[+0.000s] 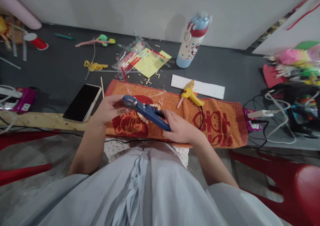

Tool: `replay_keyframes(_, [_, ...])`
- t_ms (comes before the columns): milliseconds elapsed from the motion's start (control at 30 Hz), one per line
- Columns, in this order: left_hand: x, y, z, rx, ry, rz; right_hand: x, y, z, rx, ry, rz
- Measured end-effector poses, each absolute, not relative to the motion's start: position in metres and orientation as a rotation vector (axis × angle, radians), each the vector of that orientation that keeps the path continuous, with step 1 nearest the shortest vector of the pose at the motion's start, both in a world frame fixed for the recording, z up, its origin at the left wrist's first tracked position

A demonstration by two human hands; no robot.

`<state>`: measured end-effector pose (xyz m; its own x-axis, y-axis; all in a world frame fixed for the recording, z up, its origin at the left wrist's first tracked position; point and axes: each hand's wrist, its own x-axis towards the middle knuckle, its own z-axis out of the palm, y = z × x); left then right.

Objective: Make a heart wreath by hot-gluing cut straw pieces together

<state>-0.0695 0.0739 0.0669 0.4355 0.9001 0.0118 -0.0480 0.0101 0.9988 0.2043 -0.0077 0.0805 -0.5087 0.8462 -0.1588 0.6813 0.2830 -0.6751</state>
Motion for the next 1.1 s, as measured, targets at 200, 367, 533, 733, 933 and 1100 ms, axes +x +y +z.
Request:
replay_keyframes(200, [-0.071,0.076,0.06,1.389,0.87,0.923,0.207,-0.003,0.085,-1.395,-2.357,1.102])
replay_keyframes(367, [-0.066,0.073,0.051,1.461,0.964,1.016,0.203,-0.004,0.083,-1.483,-2.321,0.961])
replay_keyframes(533, [-0.061,0.067,0.051,1.785,1.074,1.191,0.203,-0.004,0.077,-1.512,-2.318,0.756])
replay_keyframes(733, [-0.059,0.063,0.058,1.779,1.065,1.098,0.208,-0.001,0.079,-1.451,-2.334,0.814])
replay_keyframes(933, [-0.055,0.061,0.064,1.266,0.937,1.016,0.213,0.003,0.083,-1.429,-2.309,0.934])
replay_keyframes(1100, [-0.053,0.068,0.061,0.964,0.938,1.062,0.22,0.005,0.077,-1.469,-2.195,1.009])
